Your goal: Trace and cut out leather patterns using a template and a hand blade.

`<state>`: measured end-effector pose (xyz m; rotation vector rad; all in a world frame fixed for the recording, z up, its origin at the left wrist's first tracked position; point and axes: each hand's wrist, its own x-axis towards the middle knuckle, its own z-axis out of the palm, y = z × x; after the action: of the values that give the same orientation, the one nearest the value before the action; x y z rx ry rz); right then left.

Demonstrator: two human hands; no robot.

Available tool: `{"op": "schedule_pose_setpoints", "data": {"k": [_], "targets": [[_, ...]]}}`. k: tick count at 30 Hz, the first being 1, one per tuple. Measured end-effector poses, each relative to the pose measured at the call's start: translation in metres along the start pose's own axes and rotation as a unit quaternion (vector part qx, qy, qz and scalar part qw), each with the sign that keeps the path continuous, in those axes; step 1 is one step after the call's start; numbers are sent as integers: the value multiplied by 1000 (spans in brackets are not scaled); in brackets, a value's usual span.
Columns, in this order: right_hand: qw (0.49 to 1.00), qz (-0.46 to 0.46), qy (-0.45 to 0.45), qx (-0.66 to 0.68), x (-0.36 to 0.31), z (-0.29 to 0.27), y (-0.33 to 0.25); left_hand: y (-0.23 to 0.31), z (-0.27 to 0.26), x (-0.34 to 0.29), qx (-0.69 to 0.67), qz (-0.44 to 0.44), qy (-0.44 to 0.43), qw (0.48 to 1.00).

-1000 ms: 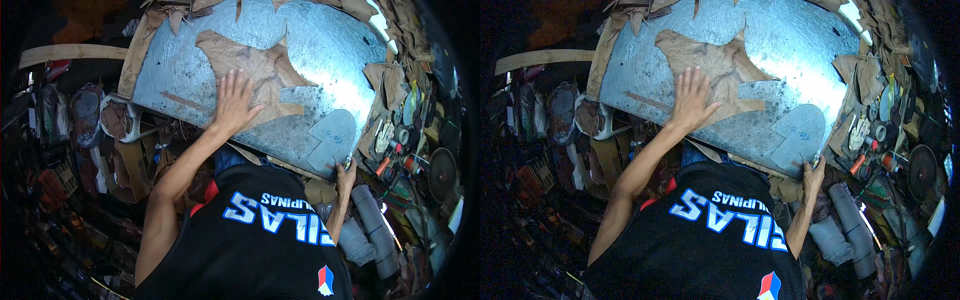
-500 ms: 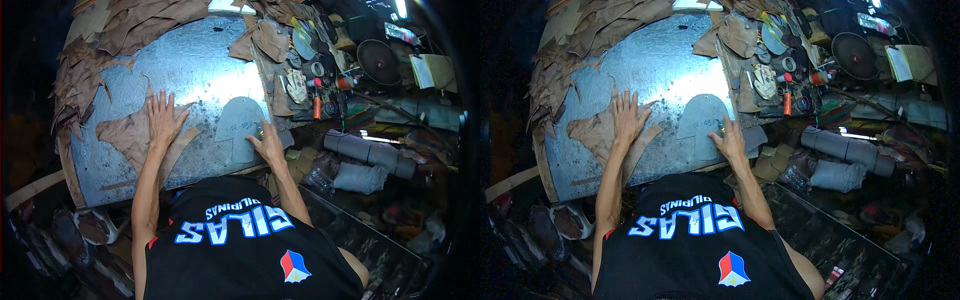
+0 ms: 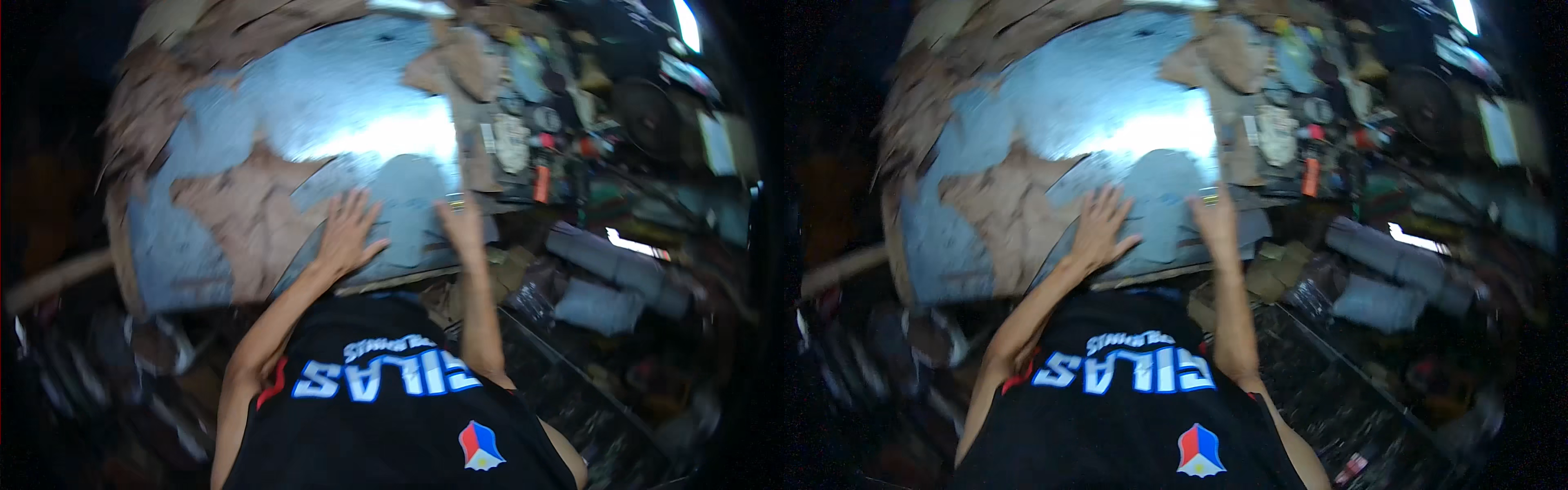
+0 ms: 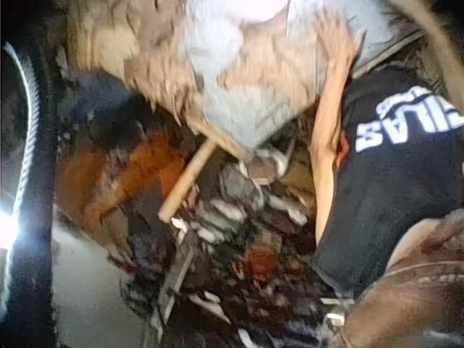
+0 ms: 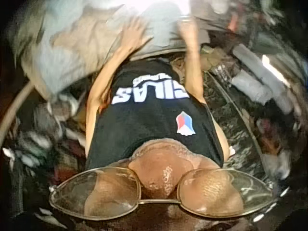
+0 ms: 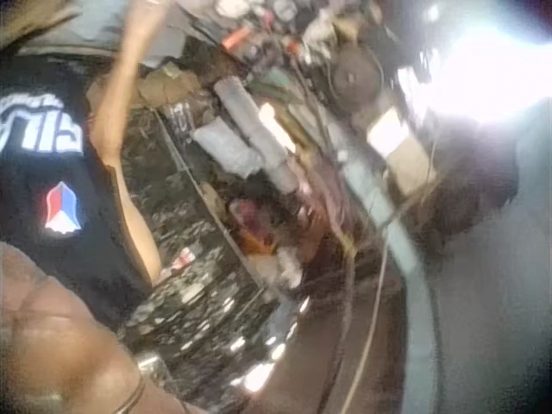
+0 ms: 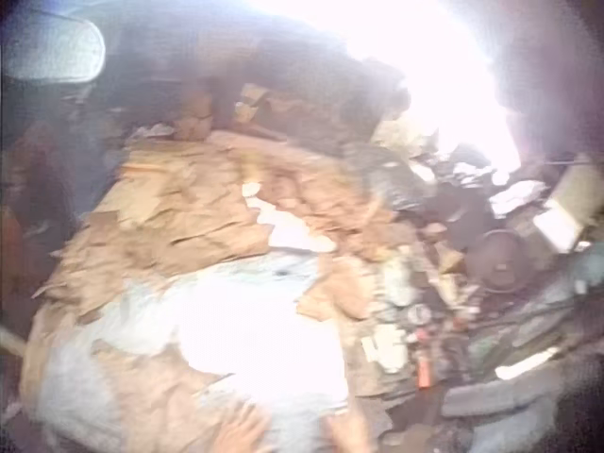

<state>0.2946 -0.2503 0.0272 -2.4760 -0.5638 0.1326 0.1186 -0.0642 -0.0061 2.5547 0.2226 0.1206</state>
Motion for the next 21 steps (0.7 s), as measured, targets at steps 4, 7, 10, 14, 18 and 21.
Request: {"op": "schedule_pose_setpoints", "data": {"k": [4,7,10,14,18,21], "targets": [[915,298,-196,188,11,-57,-2,10,1,9,-126,27,22,991],[885,263,-219,314,3,-77,6,25,15,9,-283,26,69,956],[879,245,-207,353,0,-87,0,30,-7,9,-350,-61,132,925],[873,178,-234,390,7,-87,-25,10,-45,-2,-526,-130,29,840],[930,132,-282,194,19,-44,-84,-18,-46,-39,-572,-198,179,775],[899,69,-399,166,18,-8,-134,-48,-64,-77,-633,-275,263,674]]}}
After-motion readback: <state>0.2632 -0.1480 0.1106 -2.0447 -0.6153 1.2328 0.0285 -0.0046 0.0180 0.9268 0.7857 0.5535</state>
